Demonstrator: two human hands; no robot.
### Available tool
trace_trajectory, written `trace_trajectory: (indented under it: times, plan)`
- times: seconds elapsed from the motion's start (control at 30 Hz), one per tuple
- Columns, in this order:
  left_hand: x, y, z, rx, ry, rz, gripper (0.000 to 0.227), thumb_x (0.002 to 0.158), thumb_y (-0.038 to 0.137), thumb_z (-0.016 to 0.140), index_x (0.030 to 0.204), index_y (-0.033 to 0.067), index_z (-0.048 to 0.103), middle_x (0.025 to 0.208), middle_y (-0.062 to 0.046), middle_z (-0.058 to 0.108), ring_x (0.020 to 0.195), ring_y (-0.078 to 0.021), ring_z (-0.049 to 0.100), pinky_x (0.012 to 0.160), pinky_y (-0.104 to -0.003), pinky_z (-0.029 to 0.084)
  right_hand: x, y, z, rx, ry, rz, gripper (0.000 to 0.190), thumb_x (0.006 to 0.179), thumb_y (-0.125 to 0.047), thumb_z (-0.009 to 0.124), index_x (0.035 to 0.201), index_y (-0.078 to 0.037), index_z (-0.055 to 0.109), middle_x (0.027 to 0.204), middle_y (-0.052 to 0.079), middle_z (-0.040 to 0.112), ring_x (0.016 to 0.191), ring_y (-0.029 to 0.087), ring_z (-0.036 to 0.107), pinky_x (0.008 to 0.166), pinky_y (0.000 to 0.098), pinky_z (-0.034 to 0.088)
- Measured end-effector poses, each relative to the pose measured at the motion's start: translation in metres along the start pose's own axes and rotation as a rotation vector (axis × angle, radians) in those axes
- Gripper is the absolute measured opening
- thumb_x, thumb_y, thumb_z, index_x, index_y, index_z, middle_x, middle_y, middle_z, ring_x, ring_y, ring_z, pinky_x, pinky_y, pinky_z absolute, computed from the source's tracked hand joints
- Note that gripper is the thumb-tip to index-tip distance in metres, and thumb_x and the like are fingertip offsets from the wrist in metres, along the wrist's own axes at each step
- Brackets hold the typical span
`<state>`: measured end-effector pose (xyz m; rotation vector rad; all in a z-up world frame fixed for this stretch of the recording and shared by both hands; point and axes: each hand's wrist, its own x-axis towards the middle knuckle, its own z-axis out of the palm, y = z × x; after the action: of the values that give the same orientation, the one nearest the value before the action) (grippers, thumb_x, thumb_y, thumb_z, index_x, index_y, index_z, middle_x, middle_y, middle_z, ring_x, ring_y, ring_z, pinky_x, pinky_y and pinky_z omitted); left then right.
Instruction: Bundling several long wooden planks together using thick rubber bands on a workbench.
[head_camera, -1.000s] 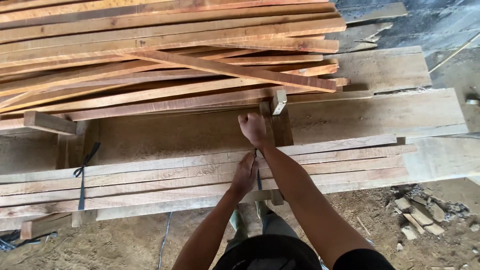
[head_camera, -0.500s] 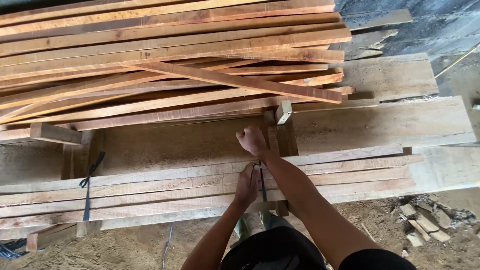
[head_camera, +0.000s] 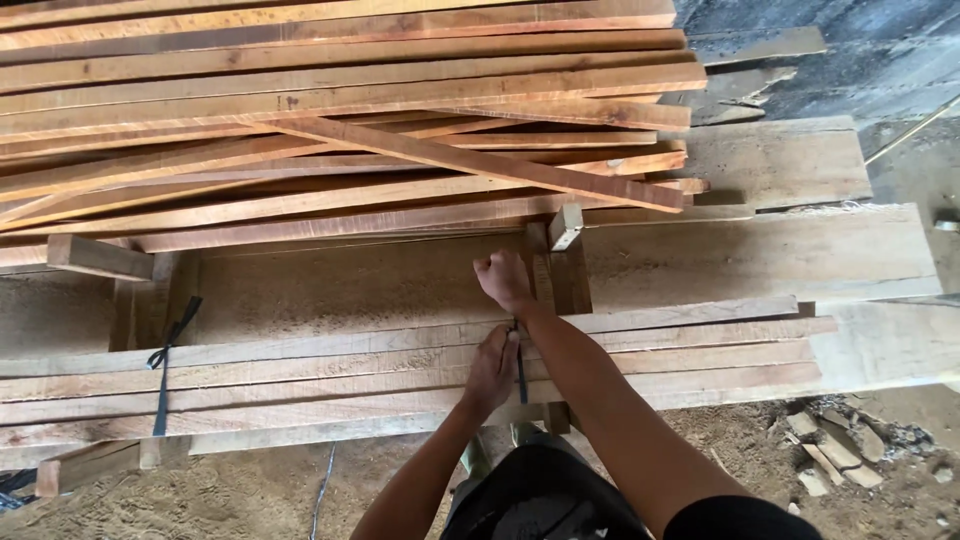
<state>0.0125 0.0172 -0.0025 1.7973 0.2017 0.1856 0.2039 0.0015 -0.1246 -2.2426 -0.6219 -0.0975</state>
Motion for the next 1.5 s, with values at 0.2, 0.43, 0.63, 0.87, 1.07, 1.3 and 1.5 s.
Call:
trace_trajectory:
  times: [0.2, 0.43, 0.63, 0.87, 1.07, 1.3, 1.5]
  plan:
    - [0.000, -0.010, 0.004, 0.039, -0.012, -0.022, 0.032, 0.111, 0.026, 0.040, 0.105, -0.0025, 0.053, 0.085, -0.025, 0.059, 0.073, -0.0413, 0.060, 0.068, -0.051, 0.048, 0.005, 0.010, -0.005, -0.004, 0.117, -0.015, 0.045, 0.088, -0.020, 0.063, 0.057, 0.004, 0.041, 0.054, 0.027, 0.039, 0.043, 0.043, 0.038, 0.044, 0.0564, 0.038]
    - [-0.004, -0.033, 0.010, 0.085, 0.004, 0.063, 0.029, 0.107, 0.017, 0.043, 0.120, -0.0064, 0.053, 0.098, -0.029, 0.064, 0.083, -0.0426, 0.063, 0.073, -0.052, 0.049, 0.005, -0.004, -0.021, 0.073, 0.163, 0.144, 0.051, 0.093, -0.029, 0.064, 0.056, 0.001, 0.044, 0.050, 0.023, 0.044, 0.040, 0.039, 0.043, 0.043, 0.0574, 0.037]
    - [-0.004, -0.009, 0.006, 0.051, 0.004, 0.042, 0.029, 0.107, 0.020, 0.043, 0.116, -0.0050, 0.054, 0.091, -0.025, 0.063, 0.074, -0.0366, 0.063, 0.067, -0.049, 0.049, 0.004, -0.016, -0.025, 0.037, 0.156, 0.000, 0.052, 0.092, -0.026, 0.067, 0.054, 0.002, 0.045, 0.052, 0.025, 0.047, 0.043, 0.041, 0.046, 0.043, 0.0554, 0.041]
    - [-0.002, -0.013, 0.006, -0.072, 0.022, -0.137, 0.040, 0.110, 0.036, 0.039, 0.096, 0.0016, 0.054, 0.067, -0.015, 0.054, 0.058, -0.0242, 0.053, 0.056, -0.044, 0.044, 0.001, -0.024, -0.020, 0.012, -0.210, 0.070, 0.051, 0.091, -0.031, 0.070, 0.057, 0.003, 0.054, 0.055, 0.025, 0.055, 0.052, 0.043, 0.060, 0.055, 0.0538, 0.052]
    - [0.001, -0.012, 0.006, -0.067, 0.038, -0.143, 0.040, 0.111, 0.034, 0.039, 0.096, 0.0009, 0.054, 0.070, -0.015, 0.053, 0.061, -0.0249, 0.051, 0.060, -0.045, 0.043, -0.007, 0.024, 0.022, -0.061, -0.197, 0.015, 0.041, 0.085, -0.031, 0.074, 0.067, 0.005, 0.067, 0.070, 0.029, 0.063, 0.069, 0.048, 0.065, 0.068, 0.0560, 0.055]
    - [0.002, -0.023, 0.008, -0.020, 0.002, -0.077, 0.037, 0.112, 0.031, 0.038, 0.100, -0.0001, 0.053, 0.083, -0.021, 0.057, 0.073, -0.0327, 0.058, 0.068, -0.047, 0.048, -0.005, 0.032, 0.029, -0.100, -0.161, 0.082, 0.042, 0.091, -0.028, 0.069, 0.068, 0.006, 0.061, 0.066, 0.030, 0.060, 0.062, 0.046, 0.064, 0.059, 0.0553, 0.054]
    - [0.000, -0.007, 0.001, -0.003, -0.024, -0.063, 0.037, 0.110, 0.033, 0.037, 0.110, 0.0007, 0.055, 0.085, -0.021, 0.059, 0.074, -0.0348, 0.058, 0.069, -0.048, 0.048, 0.009, 0.016, -0.003, 0.014, 0.064, 0.145, 0.046, 0.095, -0.027, 0.063, 0.062, 0.004, 0.055, 0.062, 0.030, 0.053, 0.049, 0.041, 0.055, 0.052, 0.0544, 0.048]
